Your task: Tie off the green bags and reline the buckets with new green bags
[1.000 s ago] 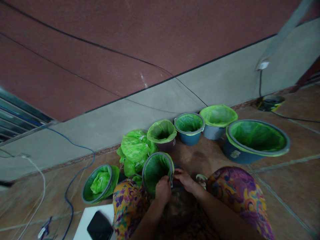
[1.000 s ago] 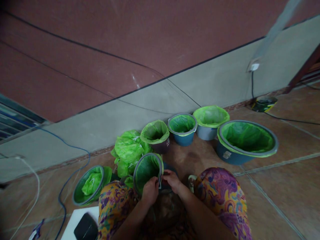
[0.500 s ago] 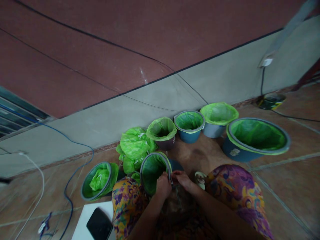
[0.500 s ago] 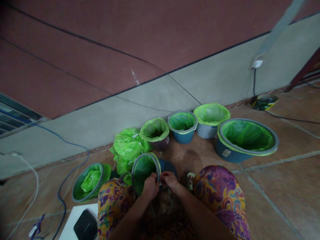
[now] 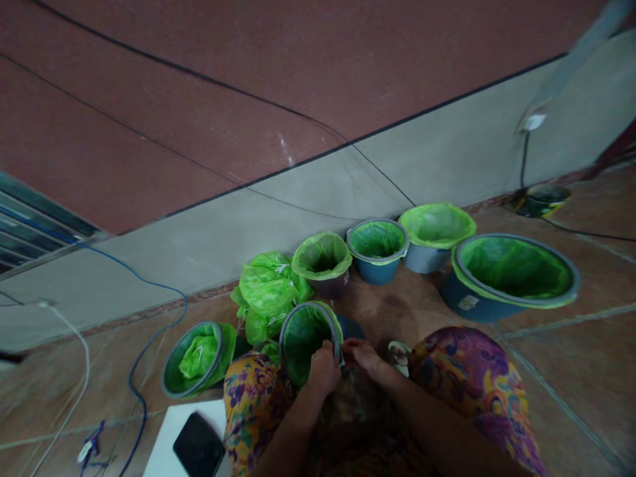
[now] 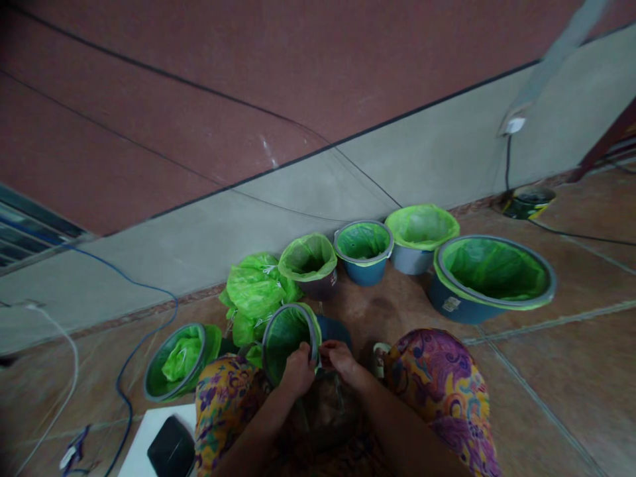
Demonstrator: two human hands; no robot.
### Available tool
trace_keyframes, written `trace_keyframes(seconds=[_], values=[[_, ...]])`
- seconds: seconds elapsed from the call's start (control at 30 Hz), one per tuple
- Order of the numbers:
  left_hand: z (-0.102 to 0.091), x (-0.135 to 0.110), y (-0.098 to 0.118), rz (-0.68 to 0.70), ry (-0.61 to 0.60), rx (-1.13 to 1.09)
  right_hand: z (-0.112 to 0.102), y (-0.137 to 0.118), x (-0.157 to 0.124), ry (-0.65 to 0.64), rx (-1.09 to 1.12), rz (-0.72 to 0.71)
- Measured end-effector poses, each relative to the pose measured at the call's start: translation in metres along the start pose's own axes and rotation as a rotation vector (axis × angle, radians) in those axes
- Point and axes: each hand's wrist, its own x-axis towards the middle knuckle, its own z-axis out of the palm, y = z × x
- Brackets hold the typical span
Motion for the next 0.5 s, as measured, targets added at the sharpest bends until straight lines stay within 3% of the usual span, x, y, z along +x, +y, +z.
trace_keyframes(seconds=[0.5], values=[[0.019,0.002,0.006,0.088,0.065,-0.056,-0.011,-0.003,-0.001,0.1,-0.03,-0.081]])
